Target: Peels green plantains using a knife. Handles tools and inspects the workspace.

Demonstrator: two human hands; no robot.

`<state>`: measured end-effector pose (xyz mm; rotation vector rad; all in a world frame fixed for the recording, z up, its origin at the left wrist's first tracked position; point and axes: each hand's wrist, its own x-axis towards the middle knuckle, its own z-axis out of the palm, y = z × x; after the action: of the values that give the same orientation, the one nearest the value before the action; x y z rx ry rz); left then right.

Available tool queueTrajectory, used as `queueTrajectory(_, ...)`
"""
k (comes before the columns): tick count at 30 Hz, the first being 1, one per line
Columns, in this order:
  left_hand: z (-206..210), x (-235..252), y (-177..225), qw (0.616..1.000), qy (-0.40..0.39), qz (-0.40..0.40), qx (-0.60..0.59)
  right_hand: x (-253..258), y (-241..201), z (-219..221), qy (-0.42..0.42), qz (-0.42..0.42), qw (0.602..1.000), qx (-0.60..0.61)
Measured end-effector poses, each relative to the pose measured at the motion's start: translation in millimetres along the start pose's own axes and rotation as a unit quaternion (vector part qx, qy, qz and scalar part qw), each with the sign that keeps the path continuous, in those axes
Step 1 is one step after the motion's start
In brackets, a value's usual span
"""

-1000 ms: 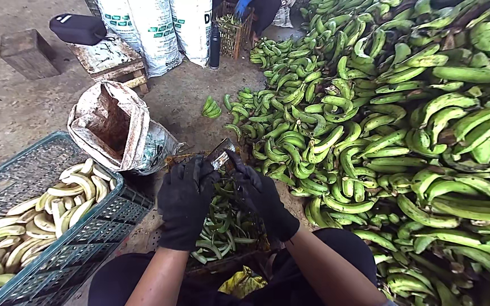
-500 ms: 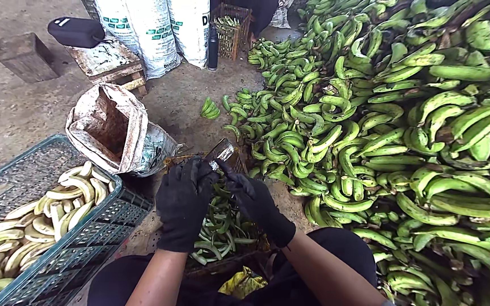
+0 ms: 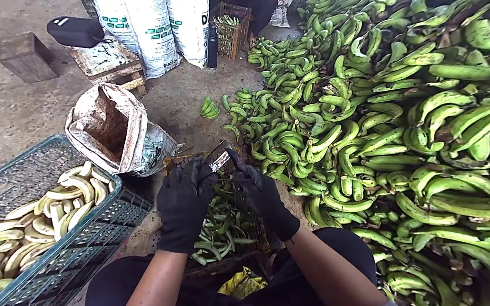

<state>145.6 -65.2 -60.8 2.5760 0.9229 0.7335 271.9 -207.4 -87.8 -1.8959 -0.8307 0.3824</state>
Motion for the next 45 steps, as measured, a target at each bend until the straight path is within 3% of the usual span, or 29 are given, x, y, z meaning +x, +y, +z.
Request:
queueTrajectory(5, 0.1, 1.9, 0.9, 1.0, 0.005, 0.0, -0.001, -9.3, -3.9, 9.0, -0.051, -0.014, 0.999, 0.012)
queueTrajectory(9, 0.3, -0.1, 1.3, 1.0, -0.004, -0.001, 0.001, -2.1, 3.0, 2.6, -0.015, -0.007, 1.0, 0.004)
queueTrajectory(14, 1.0, 0.6, 0.5, 1.0, 0.006, 0.003, -0.009, -10.0, -5.4, 8.6, -0.052, -0.007, 0.999, 0.004)
queueTrajectory(18, 0.2, -1.6, -0.4, 1.0, -0.012, -0.006, -0.007, -1.4, 2.0, 1.7, 0.002, -0.012, 1.0, -0.007)
queueTrajectory(23, -0.4, -1.0, -0.7, 1.0, -0.005, -0.005, -0.012, -10.4, -3.2, 9.4, -0.036, -0.038, 0.998, -0.02)
queueTrajectory(28, -1.1, -0.6, -1.2, 1.0, -0.021, -0.014, -0.006, 2.3, 3.9, -0.3, 0.011, -0.02, 1.0, -0.021)
queueTrajectory(32, -2.6, 1.3, 0.1, 0.999, -0.021, -0.02, -0.016, -7.5, 1.0, 8.0, -0.037, -0.05, 0.998, -0.019)
queueTrajectory(38, -2.8, -0.2, 0.2, 0.999, -0.024, -0.021, 0.001, 1.4, 5.2, 1.6, 0.001, -0.031, 0.999, -0.017)
queueTrajectory(42, -4.2, 1.1, 1.0, 1.0, -0.012, -0.013, -0.016, -8.0, -2.3, 9.8, -0.041, -0.044, 0.998, -0.017)
queueTrajectory(45, -2.8, -0.5, -1.1, 1.0, -0.008, -0.011, -0.011, -2.1, 1.1, 4.8, -0.018, -0.017, 1.0, -0.007)
